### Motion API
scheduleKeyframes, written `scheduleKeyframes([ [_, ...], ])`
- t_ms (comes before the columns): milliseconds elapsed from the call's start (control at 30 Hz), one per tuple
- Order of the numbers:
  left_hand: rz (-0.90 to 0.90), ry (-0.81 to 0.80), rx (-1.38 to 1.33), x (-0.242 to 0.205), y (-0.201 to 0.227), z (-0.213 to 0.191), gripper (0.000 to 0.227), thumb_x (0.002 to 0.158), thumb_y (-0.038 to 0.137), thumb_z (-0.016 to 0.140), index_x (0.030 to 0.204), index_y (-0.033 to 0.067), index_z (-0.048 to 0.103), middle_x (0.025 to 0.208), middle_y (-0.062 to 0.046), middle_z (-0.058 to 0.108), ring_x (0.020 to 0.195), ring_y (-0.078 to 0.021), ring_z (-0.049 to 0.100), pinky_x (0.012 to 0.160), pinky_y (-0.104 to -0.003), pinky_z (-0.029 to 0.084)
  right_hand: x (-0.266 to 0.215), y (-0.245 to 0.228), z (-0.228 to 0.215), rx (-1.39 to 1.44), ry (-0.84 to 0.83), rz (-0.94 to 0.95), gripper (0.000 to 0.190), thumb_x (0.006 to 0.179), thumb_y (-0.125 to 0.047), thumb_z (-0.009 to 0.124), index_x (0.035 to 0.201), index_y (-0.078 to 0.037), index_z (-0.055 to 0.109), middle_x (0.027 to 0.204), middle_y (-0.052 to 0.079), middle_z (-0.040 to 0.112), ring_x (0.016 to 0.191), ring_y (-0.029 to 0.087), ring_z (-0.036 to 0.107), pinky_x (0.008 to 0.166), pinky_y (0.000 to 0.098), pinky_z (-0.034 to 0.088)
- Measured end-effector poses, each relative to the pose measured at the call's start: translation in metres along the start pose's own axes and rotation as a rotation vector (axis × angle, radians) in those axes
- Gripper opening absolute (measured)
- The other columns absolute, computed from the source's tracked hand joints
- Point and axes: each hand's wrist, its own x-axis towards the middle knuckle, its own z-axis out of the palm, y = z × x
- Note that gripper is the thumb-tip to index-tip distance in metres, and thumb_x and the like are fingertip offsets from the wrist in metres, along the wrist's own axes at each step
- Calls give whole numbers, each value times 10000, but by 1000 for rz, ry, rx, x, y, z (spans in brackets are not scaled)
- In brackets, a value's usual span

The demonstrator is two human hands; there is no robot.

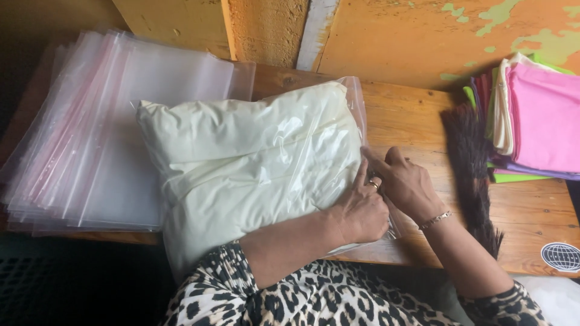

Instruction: The person uses a feather duster to wipe the surface of a white cloth inside a clear plastic bag. The person repeatedly brushes the cloth with the duster while holding the bag steady with the other hand.

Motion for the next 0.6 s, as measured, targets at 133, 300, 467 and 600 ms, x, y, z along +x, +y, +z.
scheduleKeyframes([
  [133,-9,-4,9,4,2,8,411,846,321,464,871,122,823,891,-96,790,1284,-290,564,1268,-693,29,-3,4,18,-104,2,-21,460,933,-211,534,1347,-400,599,1042,71,501,855,413,735,735,513,638],
  [300,-11,31,4,7,1,19,381,833,317,495,818,115,818,835,-106,785,1255,-292,584,1265,-696,29,9,-7,3,-95,-57,68,599,955,-180,492,1490,-447,471,1080,92,494,912,456,718,797,546,618],
  [467,6,20,40,8,1,19,394,834,311,483,870,106,818,877,-116,789,1263,-304,571,1263,-706,21,38,-2,14,-156,-22,87,678,962,-199,490,1568,-479,369,1105,89,490,950,432,716,762,519,626],
  [600,15,10,23,7,0,20,381,834,292,488,868,110,821,882,-115,792,1279,-304,569,1255,-711,35,67,-3,30,-199,26,88,663,961,-137,485,1558,-414,407,1088,95,502,932,414,717,710,508,620],
])
